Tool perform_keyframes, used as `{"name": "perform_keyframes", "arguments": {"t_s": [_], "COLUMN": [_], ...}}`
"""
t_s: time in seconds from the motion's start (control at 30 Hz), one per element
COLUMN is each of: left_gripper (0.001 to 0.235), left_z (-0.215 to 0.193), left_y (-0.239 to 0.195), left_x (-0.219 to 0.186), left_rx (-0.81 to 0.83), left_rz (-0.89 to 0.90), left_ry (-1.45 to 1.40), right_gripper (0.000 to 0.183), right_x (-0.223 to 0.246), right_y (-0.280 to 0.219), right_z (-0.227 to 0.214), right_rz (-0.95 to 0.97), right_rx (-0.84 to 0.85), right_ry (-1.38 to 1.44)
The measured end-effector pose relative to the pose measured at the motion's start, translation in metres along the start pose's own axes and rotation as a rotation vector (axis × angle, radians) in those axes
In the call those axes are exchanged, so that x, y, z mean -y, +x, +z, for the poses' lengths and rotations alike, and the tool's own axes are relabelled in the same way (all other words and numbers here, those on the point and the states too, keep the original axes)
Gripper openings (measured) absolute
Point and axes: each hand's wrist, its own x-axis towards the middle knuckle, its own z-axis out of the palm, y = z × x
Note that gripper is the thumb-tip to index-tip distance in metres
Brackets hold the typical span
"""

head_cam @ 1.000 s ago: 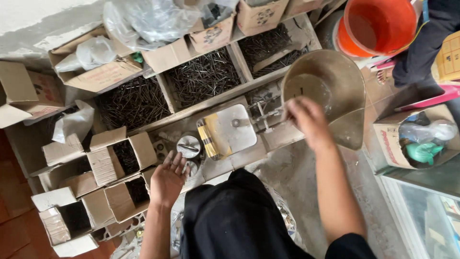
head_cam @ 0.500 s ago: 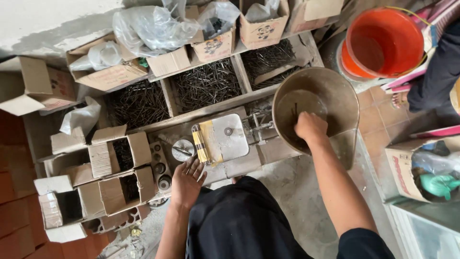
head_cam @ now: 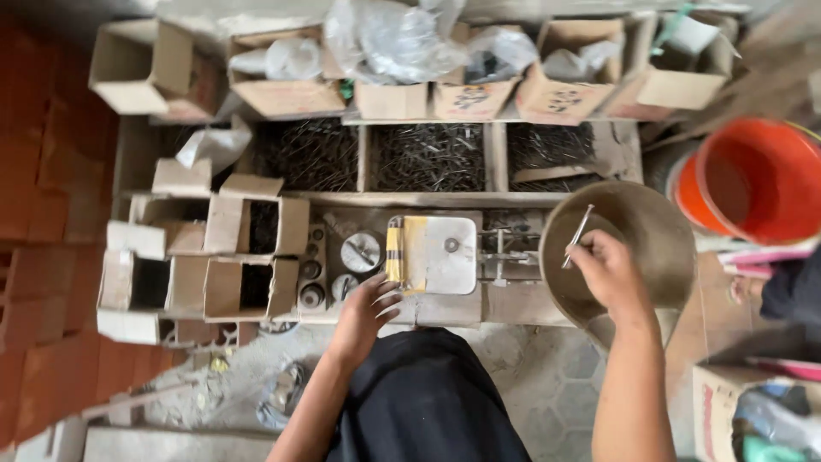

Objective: Weighing and sorting metal nails from storage bins into a scale scoop

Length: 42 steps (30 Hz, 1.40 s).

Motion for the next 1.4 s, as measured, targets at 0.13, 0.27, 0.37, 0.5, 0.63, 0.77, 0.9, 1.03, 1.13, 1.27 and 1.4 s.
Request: {"name": "perform_keyframes", "arguments": {"t_s": [0.13,0.27,0.37,0.5,0.63,0.77,0.9,1.03,1.13,1.27,1.4], "left_gripper": [0.052,0.039,0.020,0.019,0.029,0.036,0.036,0.038,0.036,0.036,0.035], "left_z": [0.052,0.062,0.034,-0.007,-0.051,-0.086,-0.113,-0.134,-0.154,-0.171,-0.182], "left_y": [-0.036,-0.052,-0.044,-0.033,-0.042,-0.044,-0.036,-0.039,-0.034,-0.024,-0.030], "left_x": [-0.028,-0.046,-0.043,-0.046,-0.069,-0.080,-0.096,-0.113,-0.120,-0.118,-0.125], "left_rx": [0.201,0.257,0.194,0.075,-0.002,0.042,0.121,0.141,0.185,0.209,0.212], "left_rz": [0.148,0.321,0.408,0.351,0.242,0.141,0.128,0.128,0.137,0.186,0.218], "left_ry": [0.107,0.240,0.153,0.066,-0.048,-0.119,-0.070,-0.083,-0.034,0.055,0.252], "right_gripper": [0.021,0.010,0.011,0.010,0.010,0.014,0.010,0.009,0.014,0.033,0.023], "right_x": [0.080,0.101,0.115,0.142,0.161,0.170,0.205,0.219,0.211,0.228,0.200], "right_y": [-0.046,-0.056,-0.066,-0.083,-0.087,-0.083,-0.105,-0.124,-0.128,-0.135,-0.116], "right_z": [0.058,0.135,0.168,0.196,0.222,0.266,0.300,0.329,0.349,0.369,0.389], "right_rz": [-0.206,-0.319,-0.314,-0.289,-0.387,-1.180,-1.251,-1.114,-0.756,-0.316,-0.133], "right_rx": [0.418,0.811,0.868,0.794,0.666,0.179,0.244,0.315,0.416,0.537,0.603], "right_ry": [0.362,0.310,0.181,0.039,-0.117,-0.372,-0.276,-0.211,-0.069,0.247,0.263]}}
